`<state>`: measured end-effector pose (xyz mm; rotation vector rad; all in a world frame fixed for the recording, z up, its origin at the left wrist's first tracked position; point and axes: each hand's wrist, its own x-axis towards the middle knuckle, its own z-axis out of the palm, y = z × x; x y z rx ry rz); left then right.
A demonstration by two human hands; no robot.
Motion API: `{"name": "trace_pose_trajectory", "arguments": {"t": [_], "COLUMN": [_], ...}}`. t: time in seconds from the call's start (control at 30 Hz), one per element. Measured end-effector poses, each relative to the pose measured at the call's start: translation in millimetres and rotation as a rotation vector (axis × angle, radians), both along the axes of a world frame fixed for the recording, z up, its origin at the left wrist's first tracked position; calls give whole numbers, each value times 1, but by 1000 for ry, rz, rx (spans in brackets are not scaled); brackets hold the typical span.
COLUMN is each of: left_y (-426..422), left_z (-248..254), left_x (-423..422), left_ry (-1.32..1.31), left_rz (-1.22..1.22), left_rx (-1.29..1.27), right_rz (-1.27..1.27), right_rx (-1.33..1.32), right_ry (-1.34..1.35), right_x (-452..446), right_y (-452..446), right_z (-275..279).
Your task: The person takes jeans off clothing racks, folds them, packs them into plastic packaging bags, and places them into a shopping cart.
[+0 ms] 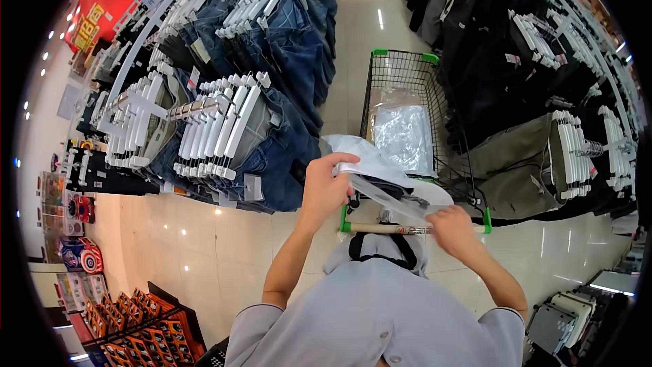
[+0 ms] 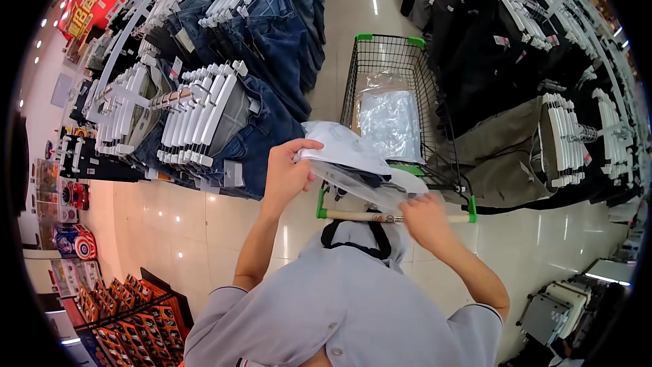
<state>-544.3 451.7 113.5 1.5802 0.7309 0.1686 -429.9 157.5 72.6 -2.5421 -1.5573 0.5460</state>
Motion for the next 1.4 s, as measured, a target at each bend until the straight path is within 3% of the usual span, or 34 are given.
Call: {"name": "trace_pose_trajectory", "arguments": {"t": [0.07,0.13,0.37,0.47,0.5,0.67,0.73,0.8,0.87,0.97,1.07,1.2,1.4], "left_y": [5,19,45,46,48,51,56,56,52,35,32,41,36], "left_z": [1,-7,-12,-15,-16,-4,4,-5,-12,2,1,7,17], "left_x": [13,25,38,39,42,47,42,45,49,50,39,22,1], "left_ry": [-8,-231,-419,-513,-424,-540,-368,-474,-577,-834,-763,-619,-668], "left_rz": [-57,-146,-359,-372,-347,-244,-199,-173,-147,-161,-127,-73,-44], "left_rx": [4,-41,-146,-159,-26,-72,67,217,368,202,-24,187,103], "right_rz": [5,-61,49,-35,-74,-149,-203,-211,-221,-222,-168,-171,-209], "right_rx": [-119,386,480,520,550,679,721,739,757,756,814,858,913], "right_ry": [-142,-227,-284,-210,-218,-279,-283,-265,-247,-276,-300,-203,57], "right_x": [11,21,62,71,74,87,88,91,92,93,91,91,104], "right_y": [-6,-11,-20,-22,-20,-10,-12,-16,-21,-24,-24,-20,-13], "right_z": [3,45,94,97,101,131,141,147,148,149,145,134,89]}}
